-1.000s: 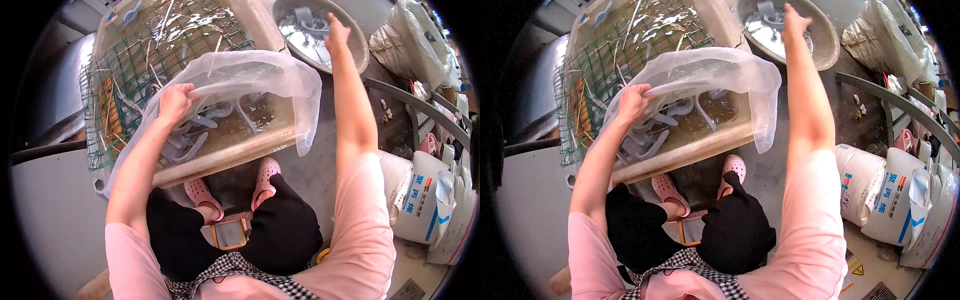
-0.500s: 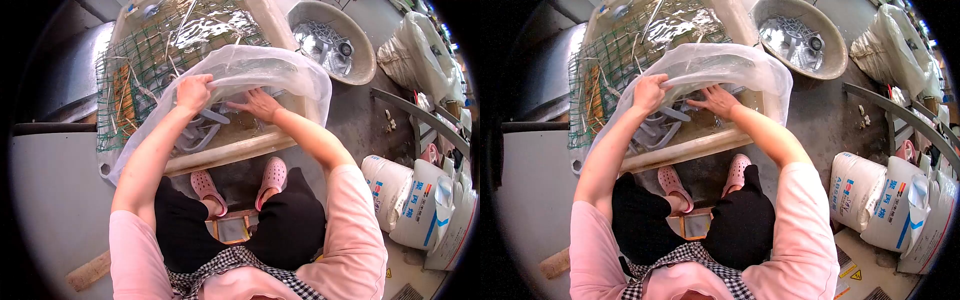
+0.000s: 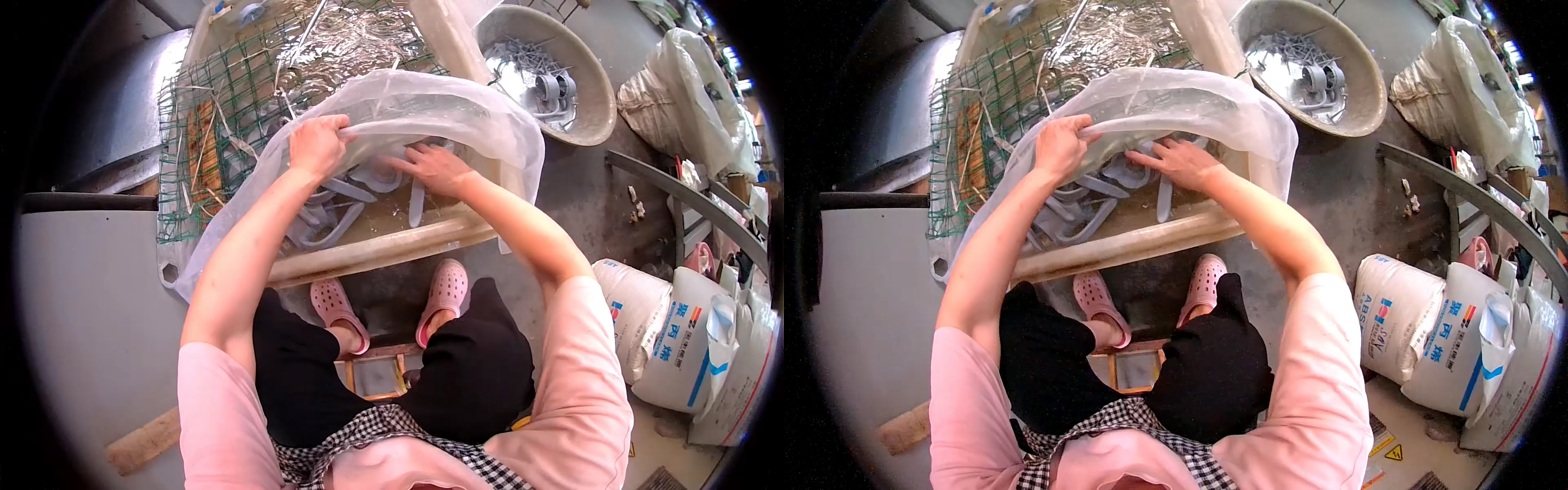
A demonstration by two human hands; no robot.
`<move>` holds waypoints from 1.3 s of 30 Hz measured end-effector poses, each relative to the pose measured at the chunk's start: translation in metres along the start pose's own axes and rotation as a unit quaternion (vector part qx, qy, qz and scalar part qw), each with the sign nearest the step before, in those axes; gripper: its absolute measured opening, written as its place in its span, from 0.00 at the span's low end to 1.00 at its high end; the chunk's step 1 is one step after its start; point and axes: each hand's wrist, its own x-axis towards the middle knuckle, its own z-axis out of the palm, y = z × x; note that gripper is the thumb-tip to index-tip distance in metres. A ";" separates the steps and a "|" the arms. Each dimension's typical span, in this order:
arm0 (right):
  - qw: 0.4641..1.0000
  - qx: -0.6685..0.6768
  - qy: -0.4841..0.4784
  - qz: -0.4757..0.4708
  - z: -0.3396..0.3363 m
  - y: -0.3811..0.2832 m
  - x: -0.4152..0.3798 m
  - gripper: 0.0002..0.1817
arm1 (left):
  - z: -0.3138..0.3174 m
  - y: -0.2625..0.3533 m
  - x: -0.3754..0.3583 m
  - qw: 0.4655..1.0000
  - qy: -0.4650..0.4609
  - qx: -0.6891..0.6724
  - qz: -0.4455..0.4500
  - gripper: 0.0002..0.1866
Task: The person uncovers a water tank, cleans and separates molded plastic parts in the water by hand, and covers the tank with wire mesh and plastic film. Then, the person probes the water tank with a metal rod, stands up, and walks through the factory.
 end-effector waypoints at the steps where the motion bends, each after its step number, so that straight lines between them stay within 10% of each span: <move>1: 1.000 -0.006 -0.021 -0.007 -0.006 0.001 -0.001 0.37 | 0.000 0.001 0.000 1.000 0.001 -0.001 0.000 0.08; 16: 0.985 0.050 0.153 0.070 -0.081 -0.008 -0.020 0.28 | 0.012 -0.023 0.010 0.995 -0.013 -0.057 -0.082 0.12; 26: 0.927 0.153 0.282 0.192 -0.081 -0.011 -0.035 0.32 | 0.026 -0.056 0.020 0.898 -0.129 -0.348 -0.238 0.13; 31: 0.804 0.274 0.387 0.358 -0.070 -0.010 -0.017 0.28 | 0.032 -0.053 0.017 0.899 -0.115 -0.334 -0.257 0.12; 39: 0.358 0.728 0.296 0.505 -0.084 0.006 0.020 0.18 | 0.035 -0.054 0.016 0.900 -0.118 -0.334 -0.255 0.10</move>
